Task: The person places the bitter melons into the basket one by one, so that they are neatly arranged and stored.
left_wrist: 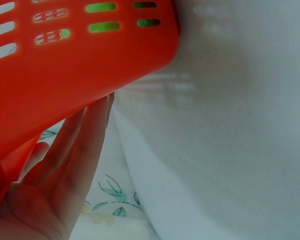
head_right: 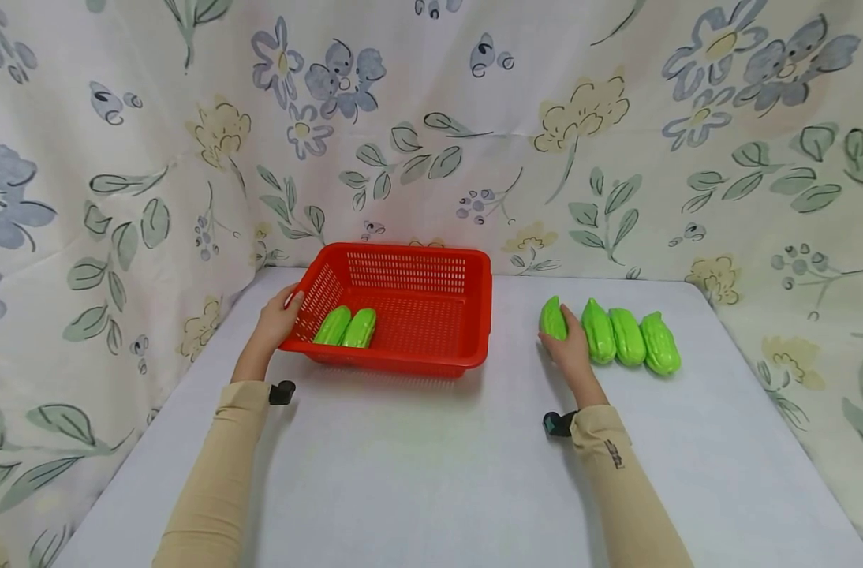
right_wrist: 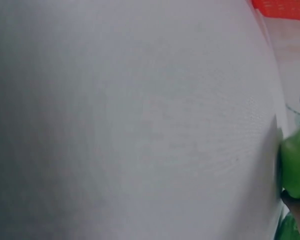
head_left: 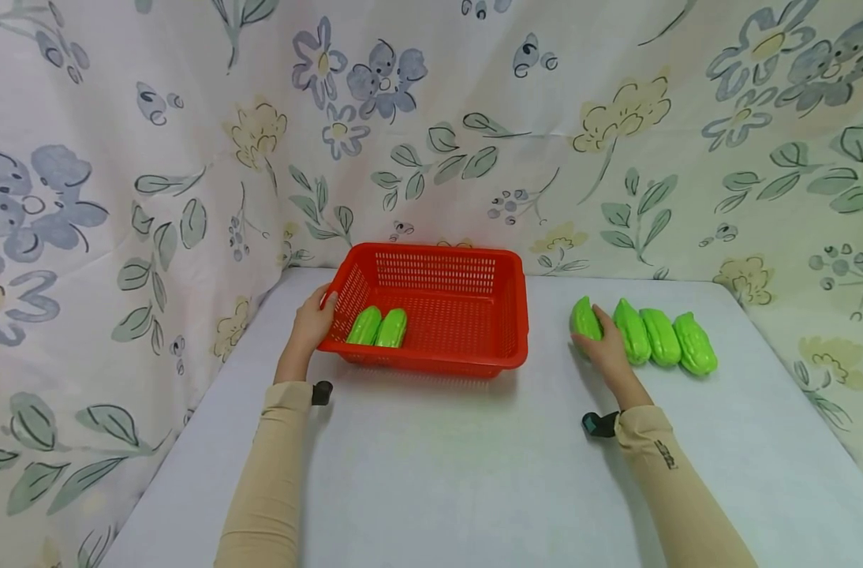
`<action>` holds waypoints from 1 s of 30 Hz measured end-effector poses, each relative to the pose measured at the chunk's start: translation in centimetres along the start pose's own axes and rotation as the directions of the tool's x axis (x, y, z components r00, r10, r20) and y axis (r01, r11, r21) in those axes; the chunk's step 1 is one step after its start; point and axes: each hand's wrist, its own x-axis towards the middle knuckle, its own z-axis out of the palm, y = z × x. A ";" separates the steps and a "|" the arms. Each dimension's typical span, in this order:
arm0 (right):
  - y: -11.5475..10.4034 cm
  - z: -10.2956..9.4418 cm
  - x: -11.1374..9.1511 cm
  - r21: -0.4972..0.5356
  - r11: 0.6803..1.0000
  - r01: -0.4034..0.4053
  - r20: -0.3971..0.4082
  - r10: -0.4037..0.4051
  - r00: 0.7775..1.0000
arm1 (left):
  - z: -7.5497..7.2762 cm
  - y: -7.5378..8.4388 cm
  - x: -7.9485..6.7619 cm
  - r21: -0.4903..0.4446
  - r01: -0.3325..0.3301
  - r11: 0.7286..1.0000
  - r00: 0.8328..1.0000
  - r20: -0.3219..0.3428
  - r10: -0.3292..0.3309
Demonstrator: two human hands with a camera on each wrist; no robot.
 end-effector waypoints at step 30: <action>-3.8 -0.6 -1.3 0.141 0.990 -0.012 -0.009 0.014 1.000 | -0.1 0.2 0.0 0.006 0.022 1.000 1.000 0.004 -0.022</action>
